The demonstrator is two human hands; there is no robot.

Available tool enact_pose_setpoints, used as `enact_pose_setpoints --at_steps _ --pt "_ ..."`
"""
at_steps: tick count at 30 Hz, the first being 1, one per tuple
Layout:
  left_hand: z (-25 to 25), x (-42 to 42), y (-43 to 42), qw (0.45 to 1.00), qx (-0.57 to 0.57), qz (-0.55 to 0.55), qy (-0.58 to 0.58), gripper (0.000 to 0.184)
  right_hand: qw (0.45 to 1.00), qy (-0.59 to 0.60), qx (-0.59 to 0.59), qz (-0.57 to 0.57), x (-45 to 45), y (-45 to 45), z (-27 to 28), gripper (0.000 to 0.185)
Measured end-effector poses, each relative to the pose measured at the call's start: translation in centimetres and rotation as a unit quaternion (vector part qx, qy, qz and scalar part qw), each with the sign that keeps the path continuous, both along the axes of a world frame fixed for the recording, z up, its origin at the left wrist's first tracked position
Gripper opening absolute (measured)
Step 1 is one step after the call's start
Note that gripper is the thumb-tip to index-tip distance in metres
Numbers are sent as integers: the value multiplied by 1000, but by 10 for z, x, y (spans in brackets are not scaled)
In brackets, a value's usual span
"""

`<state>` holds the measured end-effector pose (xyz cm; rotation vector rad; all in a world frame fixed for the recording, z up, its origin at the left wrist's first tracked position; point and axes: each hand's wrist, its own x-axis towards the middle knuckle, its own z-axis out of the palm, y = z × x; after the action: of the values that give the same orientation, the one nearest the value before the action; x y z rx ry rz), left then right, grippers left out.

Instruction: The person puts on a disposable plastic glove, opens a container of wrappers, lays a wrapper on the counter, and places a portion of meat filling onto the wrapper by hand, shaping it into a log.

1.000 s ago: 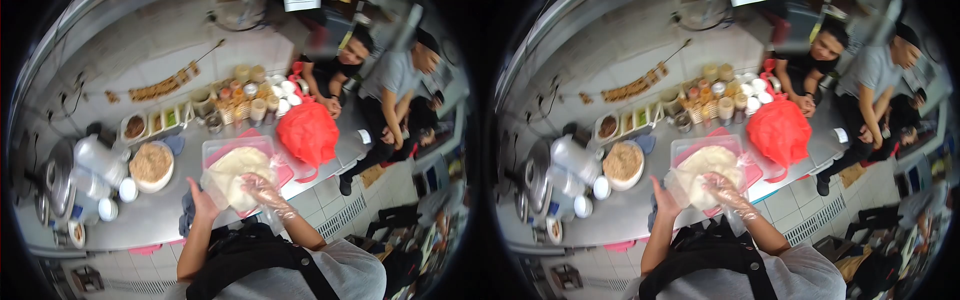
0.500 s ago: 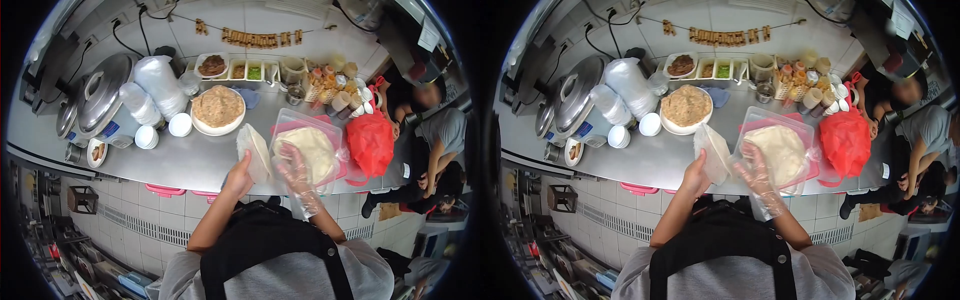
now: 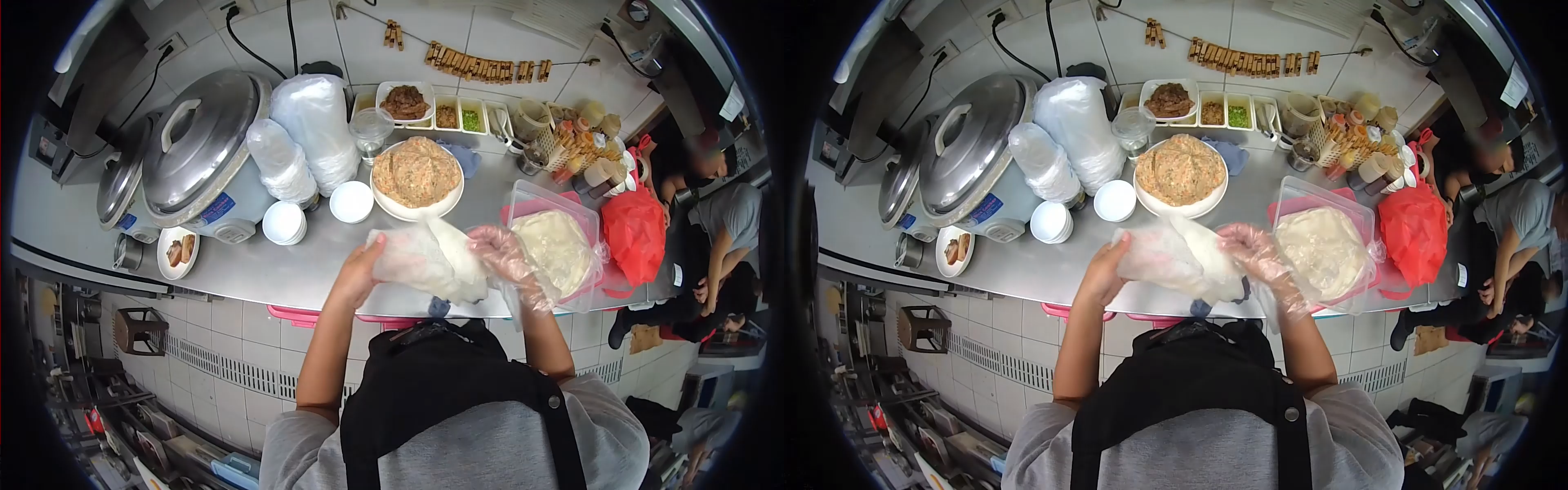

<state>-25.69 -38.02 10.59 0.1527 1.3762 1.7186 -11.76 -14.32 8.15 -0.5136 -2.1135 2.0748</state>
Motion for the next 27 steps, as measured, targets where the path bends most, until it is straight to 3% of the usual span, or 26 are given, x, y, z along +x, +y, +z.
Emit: enact_pose_setpoints --at_steps 3,4,5,7,8,9,10,11,12,13,15,17,18,19,21,23,24,27 --pt "-42 -28 -14 997 57 -30 -46 56 999 16 35 -39 -12 0 -6 17" --pt "-70 -35 -17 993 74 -11 -90 56 983 11 170 -68 -17 2 -20 18" --pt "-97 -40 -19 993 73 -8 -94 56 983 6 169 -65 -19 0 -33 18" --pt "-142 -44 -22 987 -6 39 -158 49 941 4 315 -125 -23 -2 -57 18" --pt "-160 -41 -21 986 -5 43 -161 49 935 -11 333 -120 -25 -5 -72 18" --pt "-176 -33 -18 989 -132 73 -2 46 935 -13 334 -115 -27 -10 -80 18" --pt "-177 -24 -13 949 -255 99 157 46 937 -22 336 -91 -30 -17 -85 17" --pt "-177 -13 -9 949 -255 102 154 46 938 -31 339 -67 -34 -23 -89 16" --pt "-163 -1 -3 869 -309 135 362 49 945 -35 323 -37 -40 -27 -93 22" --pt "-155 5 -1 742 -349 160 550 53 945 -34 323 -34 -47 -32 -98 22" --pt "-159 1 2 762 -325 117 548 56 920 -108 378 -3 -61 -44 -106 31" --pt "-154 4 9 719 -358 -15 596 56 898 -143 415 24 -68 -54 -111 36" --pt "-154 2 11 718 -359 -13 596 56 873 -179 451 49 -70 -55 -113 40" --pt "-156 -2 14 740 -379 -43 554 52 873 -177 451 50 -71 -51 -123 40" --pt "-153 -5 13 758 -399 -68 512 47 892 -207 396 70 -77 -41 -143 36" --pt "-142 -7 7 793 -340 -96 497 29 924 -181 328 75 -77 -27 -149 32" --pt "-143 -7 2 792 -342 -92 497 29 950 -156 257 78 -77 -19 -150 29" --pt "-145 1 -25 760 -258 -62 593 16 968 -131 200 75 -72 -8 -116 26"
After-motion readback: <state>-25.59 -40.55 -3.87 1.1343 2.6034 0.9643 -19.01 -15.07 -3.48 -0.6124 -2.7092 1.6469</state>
